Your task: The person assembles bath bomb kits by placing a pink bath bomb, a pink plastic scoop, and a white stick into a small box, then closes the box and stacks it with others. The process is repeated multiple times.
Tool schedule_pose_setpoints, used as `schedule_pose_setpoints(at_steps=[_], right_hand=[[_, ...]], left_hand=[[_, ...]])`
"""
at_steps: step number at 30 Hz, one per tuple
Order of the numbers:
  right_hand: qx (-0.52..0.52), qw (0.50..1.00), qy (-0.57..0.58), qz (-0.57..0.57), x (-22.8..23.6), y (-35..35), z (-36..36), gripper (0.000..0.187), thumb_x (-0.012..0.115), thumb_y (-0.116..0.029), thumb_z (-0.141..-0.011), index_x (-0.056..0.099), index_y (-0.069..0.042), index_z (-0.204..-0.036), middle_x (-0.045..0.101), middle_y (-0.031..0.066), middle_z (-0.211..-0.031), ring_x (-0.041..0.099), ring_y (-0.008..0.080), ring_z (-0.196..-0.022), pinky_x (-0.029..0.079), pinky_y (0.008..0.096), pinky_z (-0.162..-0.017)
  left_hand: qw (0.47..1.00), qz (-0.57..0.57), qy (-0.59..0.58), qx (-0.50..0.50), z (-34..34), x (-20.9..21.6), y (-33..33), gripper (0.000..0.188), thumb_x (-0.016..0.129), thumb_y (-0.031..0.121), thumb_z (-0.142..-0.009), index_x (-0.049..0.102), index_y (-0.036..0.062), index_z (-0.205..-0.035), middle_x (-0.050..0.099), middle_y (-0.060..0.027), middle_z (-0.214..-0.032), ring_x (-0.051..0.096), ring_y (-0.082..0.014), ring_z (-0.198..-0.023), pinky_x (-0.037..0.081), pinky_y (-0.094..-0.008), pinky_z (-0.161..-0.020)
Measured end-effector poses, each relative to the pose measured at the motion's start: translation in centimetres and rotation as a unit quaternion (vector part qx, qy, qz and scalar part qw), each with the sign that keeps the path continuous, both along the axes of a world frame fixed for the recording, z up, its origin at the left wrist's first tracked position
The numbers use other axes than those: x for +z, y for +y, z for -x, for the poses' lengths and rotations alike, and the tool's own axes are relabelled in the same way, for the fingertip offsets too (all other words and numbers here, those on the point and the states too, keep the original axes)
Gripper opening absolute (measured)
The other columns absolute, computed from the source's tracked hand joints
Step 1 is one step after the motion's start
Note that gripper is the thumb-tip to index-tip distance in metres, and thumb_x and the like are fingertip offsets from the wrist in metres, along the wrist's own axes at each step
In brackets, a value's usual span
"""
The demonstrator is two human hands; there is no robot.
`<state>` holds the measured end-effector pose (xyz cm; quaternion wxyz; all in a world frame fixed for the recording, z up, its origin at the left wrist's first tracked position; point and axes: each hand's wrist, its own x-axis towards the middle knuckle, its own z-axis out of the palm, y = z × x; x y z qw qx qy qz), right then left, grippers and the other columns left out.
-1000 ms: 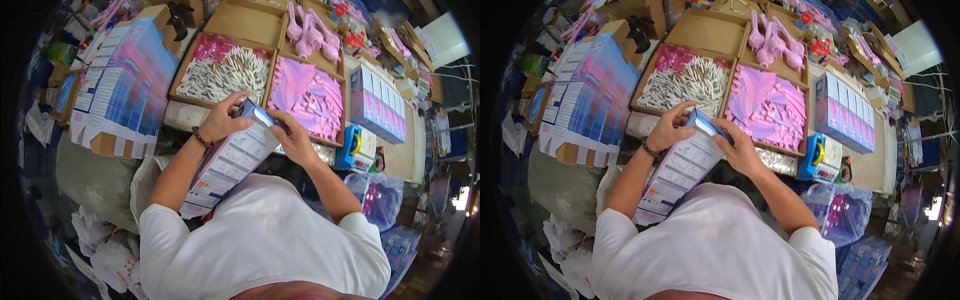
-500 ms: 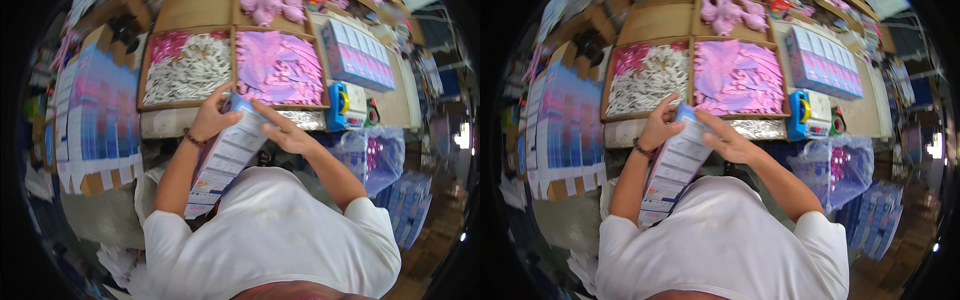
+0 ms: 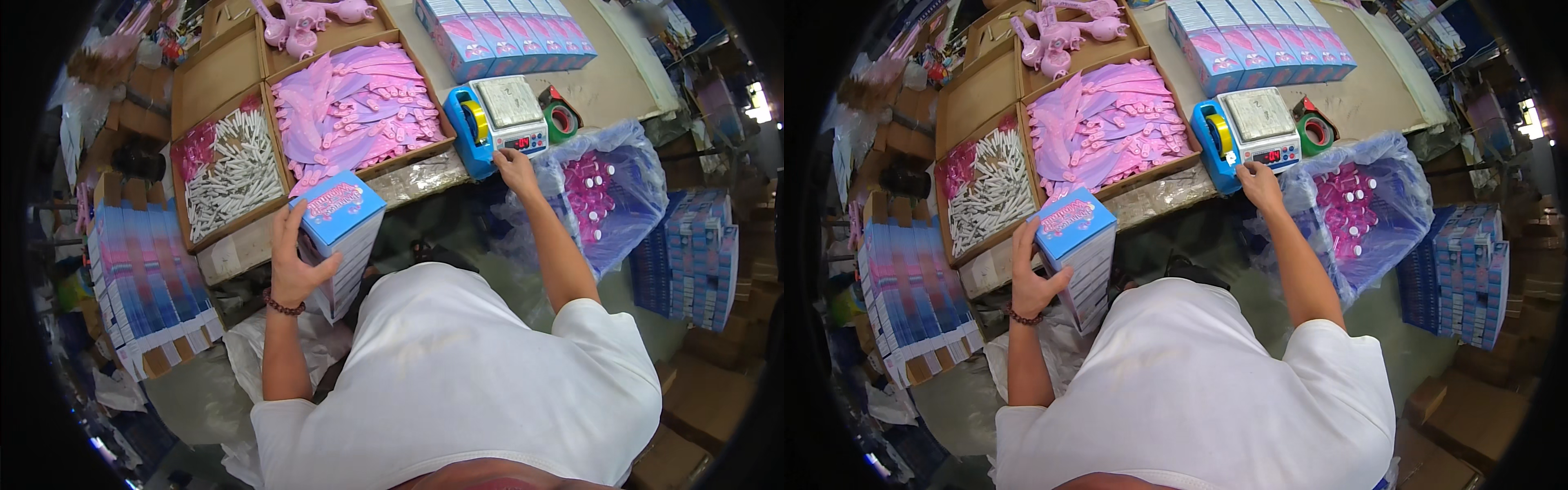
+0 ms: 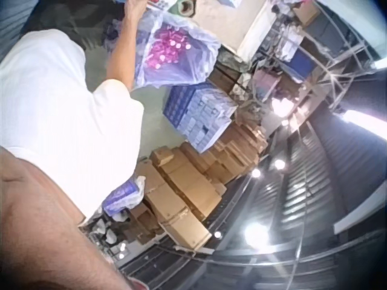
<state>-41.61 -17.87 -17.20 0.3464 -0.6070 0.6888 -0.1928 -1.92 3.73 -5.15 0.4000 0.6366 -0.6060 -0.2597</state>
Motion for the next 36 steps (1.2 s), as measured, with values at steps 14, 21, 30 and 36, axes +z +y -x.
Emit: schedule_pose_setpoints(at_steps=[14, 21, 30, 36], right_hand=[[-0.026, 0.959, -0.278, -0.039, -0.7, -0.6, 0.4, 0.023, 0.065, -0.017, -0.082, 0.068, 0.005, -0.082, 0.065, 0.0045, -0.074, 0.057, 0.0098, -0.068, 0.045, 0.0265, -0.063], [-0.051, 0.963, -0.236, 0.119, -3.8, 1.9, -0.2, 0.020, 0.069, -0.019, -0.084, 0.067, 0.001, -0.086, 0.063, 0.0019, -0.087, 0.055, 0.0105, -0.083, 0.043, 0.0257, -0.081], [-0.125, 0.933, -0.331, -0.065, 2.1, 3.7, 0.4, 0.020, 0.068, -0.020, -0.087, 0.063, -0.001, -0.092, 0.061, 0.0010, -0.079, 0.058, 0.0093, -0.070, 0.049, 0.0237, -0.064], [-0.151, 0.927, -0.320, -0.124, -0.6, 5.1, 2.3, 0.017, 0.066, -0.018, -0.089, 0.062, -0.001, -0.091, 0.063, 0.0038, -0.078, 0.063, 0.0128, -0.065, 0.054, 0.0264, -0.058]], left_hand=[[0.994, 0.011, -0.102, -0.043, 9.4, 0.6, -1.6, 0.076, 0.081, 0.019, -0.060, 0.053, 0.0081, -0.129, 0.043, -0.0207, -0.127, 0.049, -0.0365, -0.115, 0.043, -0.0413, -0.097], [0.993, -0.005, -0.106, -0.041, 8.7, 0.0, -0.4, 0.075, 0.082, 0.020, -0.060, 0.053, 0.0081, -0.128, 0.044, -0.0209, -0.127, 0.051, -0.0367, -0.114, 0.044, -0.0414, -0.096], [0.996, -0.042, -0.081, -0.010, 3.9, -1.6, 2.0, 0.073, 0.081, 0.020, -0.061, 0.053, 0.0090, -0.128, 0.045, -0.0199, -0.127, 0.053, -0.0350, -0.112, 0.047, -0.0397, -0.093], [0.996, -0.049, -0.080, -0.011, 0.8, -2.4, 3.0, 0.073, 0.080, 0.020, -0.060, 0.053, 0.0089, -0.128, 0.045, -0.0196, -0.127, 0.054, -0.0354, -0.111, 0.048, -0.0398, -0.092]])
